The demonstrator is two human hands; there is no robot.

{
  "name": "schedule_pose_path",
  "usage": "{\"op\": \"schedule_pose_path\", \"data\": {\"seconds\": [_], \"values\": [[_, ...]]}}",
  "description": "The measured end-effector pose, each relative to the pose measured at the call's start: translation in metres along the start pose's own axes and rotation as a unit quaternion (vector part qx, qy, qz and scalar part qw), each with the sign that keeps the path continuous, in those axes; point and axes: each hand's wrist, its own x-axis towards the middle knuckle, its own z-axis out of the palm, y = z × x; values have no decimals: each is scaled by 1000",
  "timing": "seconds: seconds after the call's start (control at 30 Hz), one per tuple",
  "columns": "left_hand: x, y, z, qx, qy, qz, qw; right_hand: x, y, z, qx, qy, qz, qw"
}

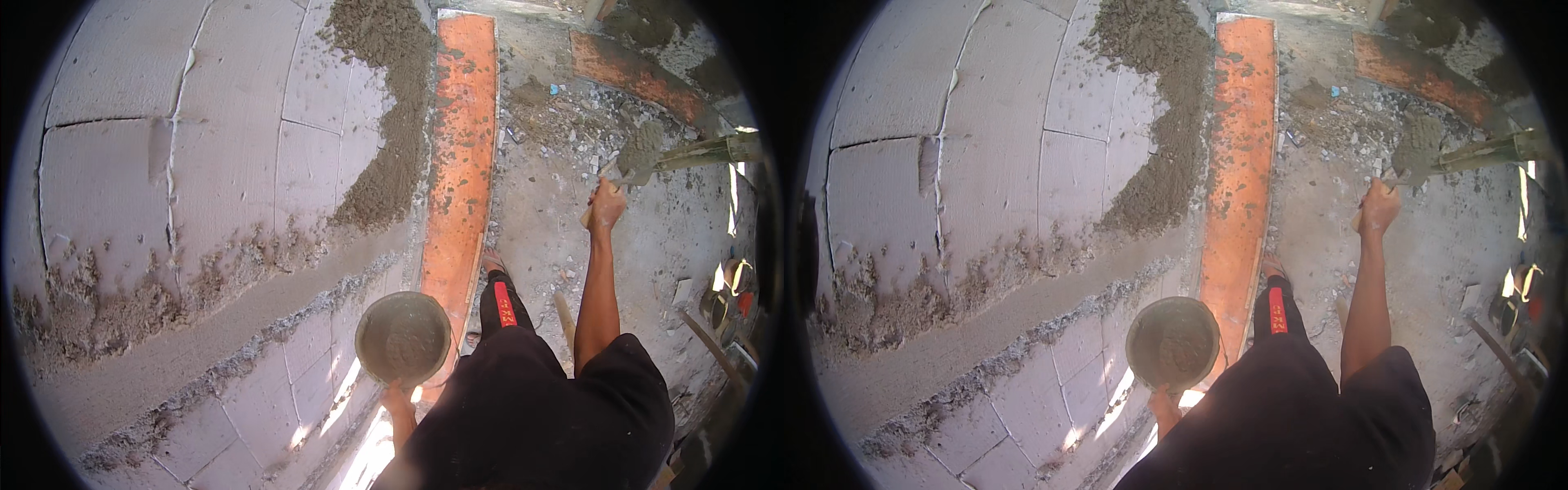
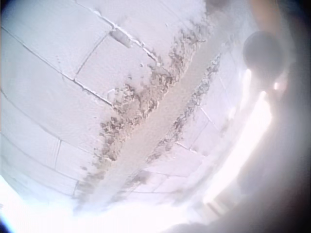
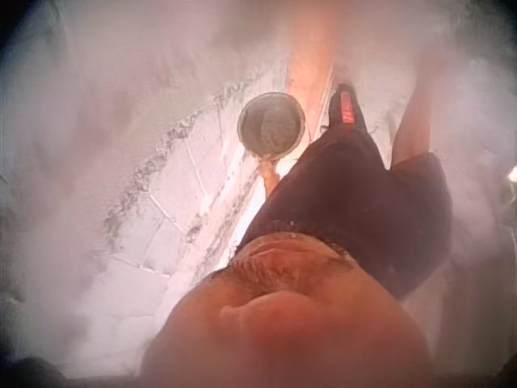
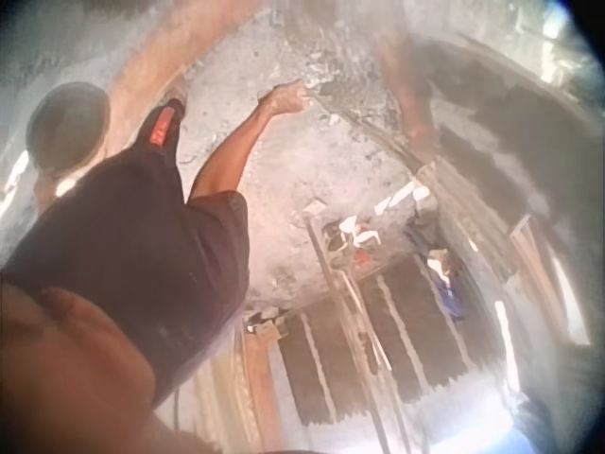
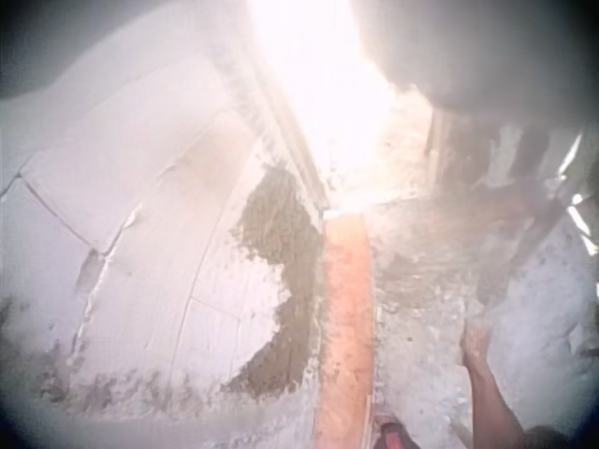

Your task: The person applies mortar to a concrete block wall using a trowel, scooping the mixture from a bucket.

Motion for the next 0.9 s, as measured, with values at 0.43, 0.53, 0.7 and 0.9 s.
{"op": "schedule_pose_path", "data": {"seconds": [0.43,0.53,0.7,0.9], "values": [[-10,-22,-21,10,67,27,997,-311,-51,310,-3,-408,-128,904],[-35,9,5,2,59,11,998,-322,-103,180,77,-508,-151,844],[-47,43,35,-37,-53,57,996,-252,-78,53,-241,-732,-313,555],[-32,51,68,62,-161,218,961,-277,-24,33,-377,-663,-478,435]]}}
